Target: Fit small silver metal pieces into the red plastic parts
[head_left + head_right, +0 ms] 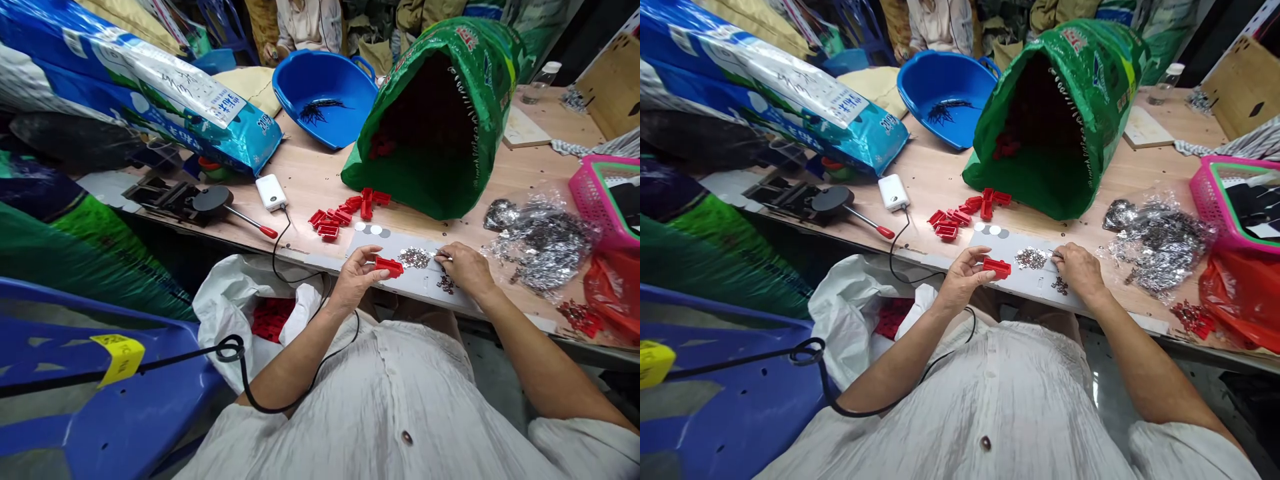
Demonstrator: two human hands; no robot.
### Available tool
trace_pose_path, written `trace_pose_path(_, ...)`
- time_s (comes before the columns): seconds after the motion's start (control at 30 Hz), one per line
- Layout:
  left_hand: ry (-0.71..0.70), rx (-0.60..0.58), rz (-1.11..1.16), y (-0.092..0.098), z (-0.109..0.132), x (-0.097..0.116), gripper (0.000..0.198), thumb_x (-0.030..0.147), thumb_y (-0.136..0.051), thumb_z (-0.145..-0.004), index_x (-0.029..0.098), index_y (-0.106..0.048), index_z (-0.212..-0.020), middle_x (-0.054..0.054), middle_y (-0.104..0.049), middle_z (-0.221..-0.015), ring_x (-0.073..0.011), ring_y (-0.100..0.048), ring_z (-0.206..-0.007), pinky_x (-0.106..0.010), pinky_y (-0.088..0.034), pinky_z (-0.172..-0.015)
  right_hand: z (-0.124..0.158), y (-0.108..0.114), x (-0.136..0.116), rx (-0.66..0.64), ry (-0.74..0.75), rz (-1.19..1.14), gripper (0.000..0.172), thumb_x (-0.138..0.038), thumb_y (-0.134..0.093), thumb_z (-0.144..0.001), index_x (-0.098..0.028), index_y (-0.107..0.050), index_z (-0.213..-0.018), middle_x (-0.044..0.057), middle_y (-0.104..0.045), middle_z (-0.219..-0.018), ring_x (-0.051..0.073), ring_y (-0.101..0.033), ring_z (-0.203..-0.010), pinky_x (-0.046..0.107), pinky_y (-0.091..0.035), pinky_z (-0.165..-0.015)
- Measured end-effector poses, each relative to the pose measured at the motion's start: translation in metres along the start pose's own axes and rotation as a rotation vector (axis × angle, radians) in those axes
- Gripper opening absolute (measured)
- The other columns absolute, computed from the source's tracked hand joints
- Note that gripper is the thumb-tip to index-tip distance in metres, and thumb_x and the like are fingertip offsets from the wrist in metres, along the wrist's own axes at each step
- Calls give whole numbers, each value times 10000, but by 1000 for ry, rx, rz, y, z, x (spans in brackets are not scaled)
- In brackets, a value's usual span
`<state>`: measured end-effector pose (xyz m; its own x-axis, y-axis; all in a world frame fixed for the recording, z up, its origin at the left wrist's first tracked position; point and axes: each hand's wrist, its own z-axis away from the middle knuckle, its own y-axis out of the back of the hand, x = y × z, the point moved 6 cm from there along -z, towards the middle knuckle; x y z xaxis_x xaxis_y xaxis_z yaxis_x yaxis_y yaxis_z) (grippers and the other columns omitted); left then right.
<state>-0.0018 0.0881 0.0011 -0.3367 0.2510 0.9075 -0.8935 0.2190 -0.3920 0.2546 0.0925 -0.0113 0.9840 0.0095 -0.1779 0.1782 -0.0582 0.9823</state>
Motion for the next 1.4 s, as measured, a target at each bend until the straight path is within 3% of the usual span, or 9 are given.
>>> trace_pose_path(0.17, 93, -50, 164, -8, 3, -3, 448, 267, -826, -674, 157, -611, -1052, -37, -657, -954, -170, -688, -831, -363, -589, -797, -7, 19, 14, 28, 3, -177, 174, -345, -570, -864, -240, -708, -880, 44, -712, -939, 204, -630, -799, 310, -427, -677)
trace_pose_path(0.37, 156, -137, 291, -17, 5, -7, 468, 294, -789, -733, 226, -579, -1146, -16, -654, -983, -200, -675, -962, -477, -554, -905, 4, 47, 28, 128, -90, -447, 230, -410, -591, -850, -206, -672, -919, 56, -709, -821, 190, -630, -694, 297, -435, -618)
trace_pose_path(0.47, 44, -96, 189, -18, 4, -7, 465, 277, -814, -695, 222, -587, -1098, -4, -648, -971, -175, -673, -920, -425, -554, -901, 16, 49, 13, 117, -49, -613, 274, -465, -588, -861, -200, -645, -900, 55, -686, -797, 176, -608, -681, 281, -435, -582)
trace_pose_path(0.6, -221, -1, -158, -16, 11, -1, 413, 260, -831, -664, 197, -628, -1019, -35, -669, -1027, -168, -668, -918, -339, -539, -905, 34, 54, -23, 89, 35, -706, 229, -431, -592, -883, -214, -633, -943, 24, -648, -737, 152, -567, -627, 268, -412, -540)
trace_pose_path(0.73, -371, 39, -414, -19, 23, 8, 427, 254, -809, -691, 229, -648, -1086, -67, -675, -1128, -235, -649, -1075, -407, -480, -1031, 49, 64, -64, 119, 173, -678, 144, -358, -579, -909, -245, -643, -970, 26, -678, -798, 159, -586, -641, 290, -446, -574)
trace_pose_path(0.87, -400, 53, -471, -21, 27, 16, 385, 231, -823, -660, 243, -682, -1018, -57, -700, -1041, -288, -592, -1202, -486, -363, -1152, 54, 66, -92, 161, 320, -647, 104, -265, -542, -933, -259, -629, -988, 39, -694, -884, 184, -644, -778, 312, -494, -672)
trace_pose_path(1.03, -416, 16, -469, -26, 28, 18, 327, 218, -815, -665, 242, -692, -967, -27, -701, -969, -255, -654, -1066, -516, -342, -1171, 54, 59, -103, 211, 401, -590, 134, -182, -517, -928, -258, -612, -985, 40, -698, -889, 192, -660, -815, 330, -509, -726)
trace_pose_path(1.2, -495, -26, -542, -32, 31, 18, 259, 236, -766, -732, 237, -684, -978, -27, -716, -1002, -212, -681, -976, -507, -333, -1177, 55, 55, -107, 204, 422, -563, 119, -189, -507, -939, -249, -601, -982, 41, -691, -871, 190, -655, -798, 330, -507, -708)
trace_pose_path(1.4, -441, -22, -521, -31, 32, 13, 248, 278, -760, -741, 246, -676, -972, -32, -724, -1007, -225, -680, -980, -538, -354, -1155, 55, 52, -107, 198, 390, -612, 131, -205, -506, -942, -257, -618, -986, 41, -694, -877, 193, -654, -810, 335, -512, -719)
